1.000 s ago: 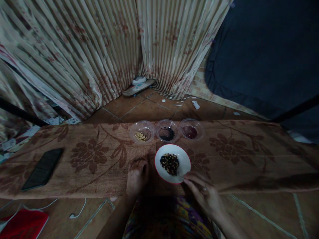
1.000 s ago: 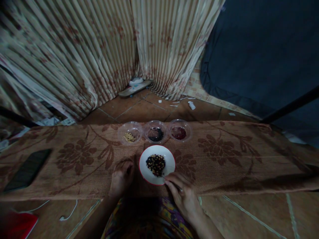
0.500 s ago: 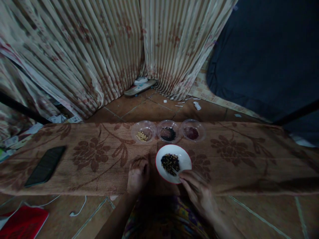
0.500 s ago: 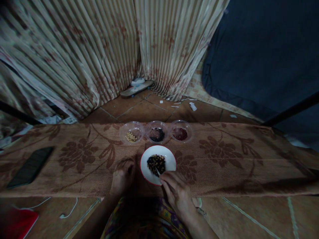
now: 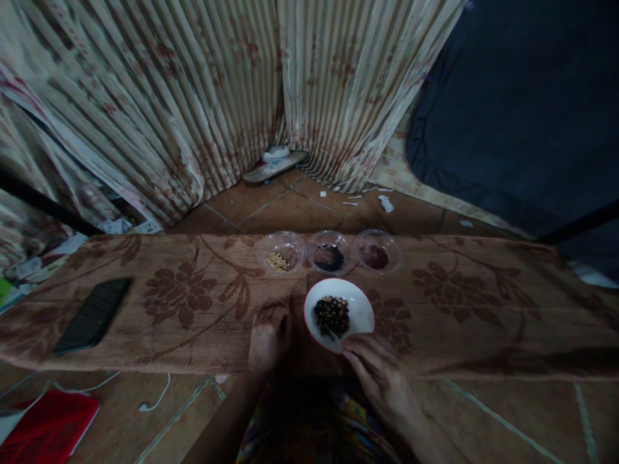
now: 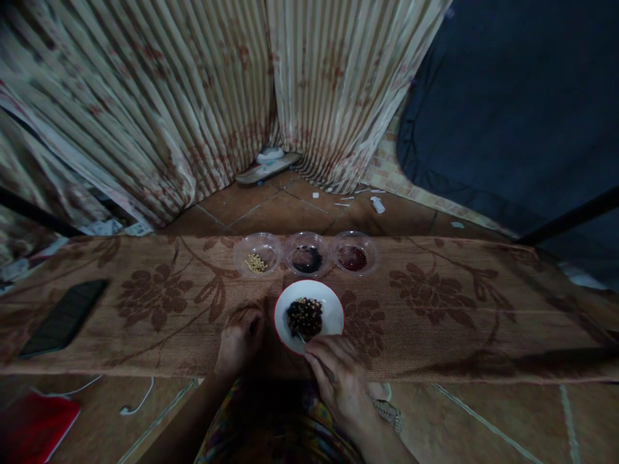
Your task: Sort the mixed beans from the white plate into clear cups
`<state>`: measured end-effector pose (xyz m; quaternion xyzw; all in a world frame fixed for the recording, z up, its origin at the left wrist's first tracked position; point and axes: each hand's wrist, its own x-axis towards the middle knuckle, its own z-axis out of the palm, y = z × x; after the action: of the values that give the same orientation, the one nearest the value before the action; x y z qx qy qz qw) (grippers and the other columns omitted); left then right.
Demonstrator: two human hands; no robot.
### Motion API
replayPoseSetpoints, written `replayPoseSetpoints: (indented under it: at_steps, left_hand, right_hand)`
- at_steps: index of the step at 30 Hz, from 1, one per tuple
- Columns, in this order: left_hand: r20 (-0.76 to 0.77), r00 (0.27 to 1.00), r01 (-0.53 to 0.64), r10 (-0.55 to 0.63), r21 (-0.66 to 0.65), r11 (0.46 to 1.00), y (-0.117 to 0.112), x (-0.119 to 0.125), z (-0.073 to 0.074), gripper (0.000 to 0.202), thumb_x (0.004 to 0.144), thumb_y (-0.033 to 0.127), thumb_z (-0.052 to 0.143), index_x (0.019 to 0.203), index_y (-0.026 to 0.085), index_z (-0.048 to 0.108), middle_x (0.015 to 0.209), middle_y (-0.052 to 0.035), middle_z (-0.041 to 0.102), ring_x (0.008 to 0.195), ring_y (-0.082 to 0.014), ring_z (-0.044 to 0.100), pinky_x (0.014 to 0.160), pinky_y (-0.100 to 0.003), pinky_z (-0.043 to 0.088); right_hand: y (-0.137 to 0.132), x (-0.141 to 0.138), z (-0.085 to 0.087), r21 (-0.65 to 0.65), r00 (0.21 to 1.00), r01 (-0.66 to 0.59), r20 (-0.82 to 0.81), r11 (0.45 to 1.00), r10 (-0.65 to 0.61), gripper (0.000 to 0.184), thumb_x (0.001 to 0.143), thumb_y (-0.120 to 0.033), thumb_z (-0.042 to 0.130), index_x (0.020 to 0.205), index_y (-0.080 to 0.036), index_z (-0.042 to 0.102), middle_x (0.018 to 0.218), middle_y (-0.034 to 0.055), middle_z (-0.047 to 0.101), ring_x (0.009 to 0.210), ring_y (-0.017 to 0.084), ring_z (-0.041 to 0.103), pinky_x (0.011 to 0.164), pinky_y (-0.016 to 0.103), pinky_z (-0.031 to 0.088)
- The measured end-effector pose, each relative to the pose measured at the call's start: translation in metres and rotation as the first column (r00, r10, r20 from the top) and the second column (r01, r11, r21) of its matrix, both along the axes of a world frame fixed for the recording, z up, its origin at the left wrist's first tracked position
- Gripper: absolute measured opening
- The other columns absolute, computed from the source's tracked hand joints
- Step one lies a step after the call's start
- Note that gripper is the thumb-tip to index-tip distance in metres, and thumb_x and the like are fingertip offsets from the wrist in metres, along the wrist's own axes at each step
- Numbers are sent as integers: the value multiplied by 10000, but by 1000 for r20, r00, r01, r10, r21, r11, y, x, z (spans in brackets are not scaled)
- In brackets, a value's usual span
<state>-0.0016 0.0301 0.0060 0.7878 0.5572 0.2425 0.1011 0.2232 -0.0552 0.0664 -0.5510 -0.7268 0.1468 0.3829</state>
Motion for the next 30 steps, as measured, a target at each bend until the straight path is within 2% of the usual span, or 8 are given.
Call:
replayPoseSetpoints:
  at_steps: [4, 7, 10, 14, 18, 21, 26, 30]
  left_hand:
    - [-11, 1000, -9, 9, -3, 1000, 1, 0, 0, 116, 897, 187, 478, 827, 218, 565, 821, -23, 646, 821, -192, 586, 806, -340, 411]
    - [-1, 1000, -6, 6, 13, 1000, 1, 0, 2, 118, 894, 192, 479, 822, 216, 569, 813, -26, 646, 806, -187, 589, 788, -332, 416]
    - [2, 1000, -4, 4, 25, 1000, 0, 0, 2, 120, 890, 192, 482, 809, 214, 568, 791, -26, 640, 794, -185, 591, 774, -329, 420]
    - [0, 1000, -12, 12, 31, 999, -1, 0, 1, 128, 896, 191, 473, 816, 215, 570, 796, -25, 641, 797, -186, 595, 773, -332, 426]
    - [-5, 1000, -12, 12, 18, 1000, 0, 1, 2, 144, 898, 181, 463, 809, 217, 570, 793, -26, 639, 798, -185, 598, 762, -331, 430]
    - [4, 1000, -10, 10, 30, 999, 0, 1, 3, 142, 898, 187, 466, 806, 218, 569, 787, -29, 637, 798, -187, 599, 755, -331, 428]
    - [0, 1000, -6, 6, 51, 999, 0, 1, 3, 149, 896, 185, 454, 805, 221, 566, 772, -24, 635, 781, -187, 600, 767, -340, 427]
    - [-6, 1000, 0, 1, 43, 999, 0, -1, 1, 132, 892, 189, 467, 811, 219, 567, 785, -29, 635, 791, -189, 597, 763, -337, 432]
  right_hand:
    - [0, 9, 0, 26, 999, 47, -12, 999, -47, 129, 914, -214, 571, 979, -239, 679, 953, 55, 714, 886, 193, 673, 784, 327, 546]
    - [5, 25, -11, 37, 983, 176, 39, 984, -178, 122, 914, -254, 574, 960, -238, 686, 953, 55, 715, 885, 203, 672, 785, 341, 538]
    - [15, 29, -24, 60, 965, 248, 78, 967, -252, 145, 923, -271, 554, 951, -230, 690, 944, 57, 720, 882, 213, 668, 793, 357, 517]
    - [30, 13, -29, 93, 962, 243, 105, 966, -252, 175, 936, -272, 527, 946, -222, 695, 921, 52, 732, 857, 210, 662, 775, 355, 473]
    - [32, 3, -21, 119, 966, 166, 181, 979, -186, 155, 925, -237, 550, 955, -235, 702, 925, 28, 741, 846, 195, 644, 764, 341, 410]
    - [24, 10, -16, 145, 963, 113, 228, 983, -145, 152, 915, -226, 572, 982, -254, 705, 947, 13, 748, 842, 190, 619, 774, 341, 378]
    - [22, 25, -16, 184, 927, 203, 280, 962, -249, 134, 913, -252, 579, 960, -253, 705, 940, 10, 753, 832, 209, 572, 775, 358, 343]
    - [36, 13, -18, 145, 928, 203, 287, 968, -237, 152, 919, -219, 561, 968, -247, 702, 955, 19, 751, 860, 209, 568, 787, 361, 347]
